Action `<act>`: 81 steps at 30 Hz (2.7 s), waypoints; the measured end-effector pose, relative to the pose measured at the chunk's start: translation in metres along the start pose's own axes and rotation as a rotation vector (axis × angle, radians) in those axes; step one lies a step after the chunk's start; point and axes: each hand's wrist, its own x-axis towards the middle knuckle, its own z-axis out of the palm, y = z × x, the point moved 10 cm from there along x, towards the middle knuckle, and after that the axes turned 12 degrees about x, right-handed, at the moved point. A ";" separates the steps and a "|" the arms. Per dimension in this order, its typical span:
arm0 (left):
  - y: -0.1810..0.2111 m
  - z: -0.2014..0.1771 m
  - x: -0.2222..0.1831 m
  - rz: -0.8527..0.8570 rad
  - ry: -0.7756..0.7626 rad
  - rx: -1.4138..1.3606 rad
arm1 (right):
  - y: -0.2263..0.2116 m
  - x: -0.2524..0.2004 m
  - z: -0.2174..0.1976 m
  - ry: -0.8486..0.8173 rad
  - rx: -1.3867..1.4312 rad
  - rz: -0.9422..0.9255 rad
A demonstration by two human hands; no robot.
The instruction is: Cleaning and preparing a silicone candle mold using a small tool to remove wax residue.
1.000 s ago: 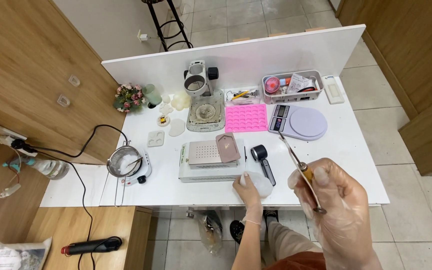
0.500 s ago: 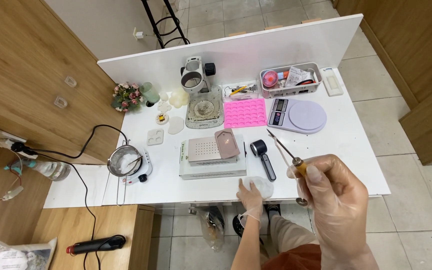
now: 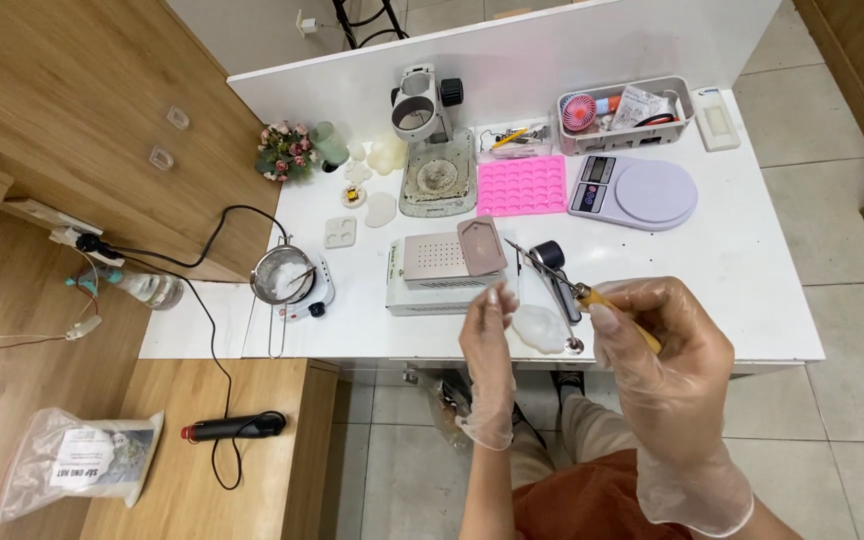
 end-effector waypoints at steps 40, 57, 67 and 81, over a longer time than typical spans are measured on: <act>0.223 -0.040 -0.134 0.342 -0.191 -0.538 | -0.007 -0.035 0.061 -0.387 0.305 0.147; 0.198 -0.051 -0.116 0.409 -0.118 -0.644 | 0.036 -0.046 0.050 -0.211 0.292 0.427; 0.199 -0.033 -0.120 0.230 -0.280 -0.534 | 0.058 -0.034 0.030 -0.097 0.232 0.603; 0.184 -0.050 -0.109 0.229 -0.150 -0.470 | 0.066 -0.051 0.037 -0.231 0.323 0.658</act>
